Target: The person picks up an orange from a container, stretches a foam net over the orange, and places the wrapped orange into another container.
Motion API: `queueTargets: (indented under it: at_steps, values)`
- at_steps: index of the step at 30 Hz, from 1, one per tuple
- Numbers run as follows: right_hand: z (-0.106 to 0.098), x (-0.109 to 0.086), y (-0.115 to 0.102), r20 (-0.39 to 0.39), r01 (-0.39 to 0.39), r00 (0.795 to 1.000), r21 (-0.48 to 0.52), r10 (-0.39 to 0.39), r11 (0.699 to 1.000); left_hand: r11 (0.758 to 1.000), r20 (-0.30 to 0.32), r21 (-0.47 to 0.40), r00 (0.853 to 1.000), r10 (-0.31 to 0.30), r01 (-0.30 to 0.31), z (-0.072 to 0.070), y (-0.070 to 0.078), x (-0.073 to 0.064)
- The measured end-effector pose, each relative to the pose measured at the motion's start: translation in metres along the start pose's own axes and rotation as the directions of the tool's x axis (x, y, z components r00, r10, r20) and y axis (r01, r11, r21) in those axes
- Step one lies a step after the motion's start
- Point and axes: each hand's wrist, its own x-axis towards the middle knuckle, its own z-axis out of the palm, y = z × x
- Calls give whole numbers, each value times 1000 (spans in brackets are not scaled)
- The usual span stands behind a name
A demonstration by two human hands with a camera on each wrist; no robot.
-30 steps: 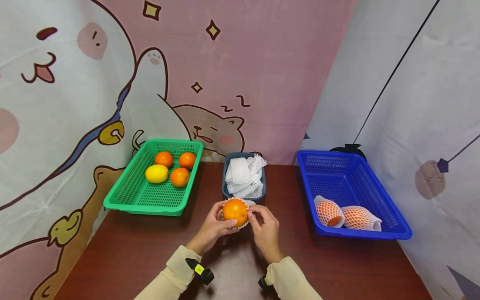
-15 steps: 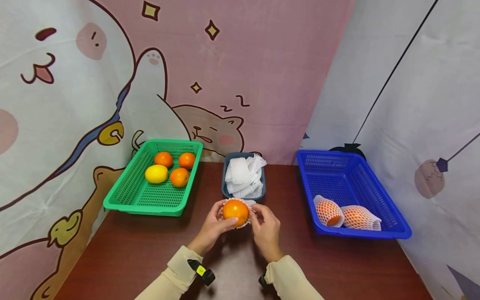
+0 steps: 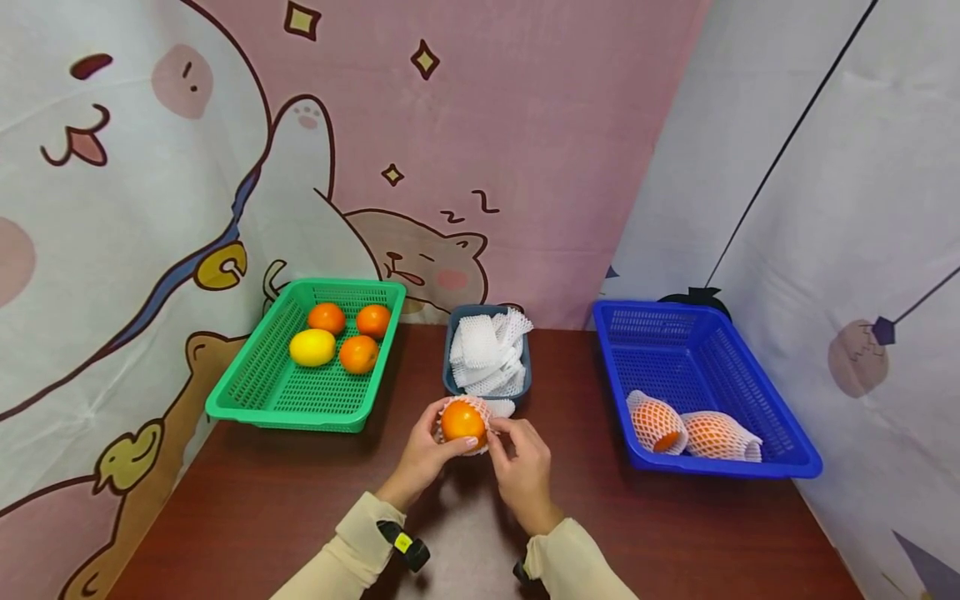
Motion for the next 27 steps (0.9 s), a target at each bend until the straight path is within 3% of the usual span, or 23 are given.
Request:
queueTargets:
  at_steps: [5, 11, 16, 21, 27]
  values:
    - [2, -3, -5, 16, 38, 999, 25, -38, 999, 1000, 2, 2, 1000, 16, -16, -2, -1, 0]
    - [0, -7, -2, 62, 28, 998, 47, -31, 998, 979, -6, 184, 996, 93, -90, -5, -2, -3]
    - [-6, -6, 3, 100, -46, 994, -8, 47, 999, 900, 21, 393, 980, 197, -190, -7, -5, -2]
    - [-7, 0, 4, 120, -129, 982, -113, 143, 985, 825, 77, 496, 961, 267, -269, -6, -6, -3]
    - [-3, 5, 4, 265, -267, 922, -98, 283, 959, 700, 164, 600, 917, 365, -386, -3, -6, -7]
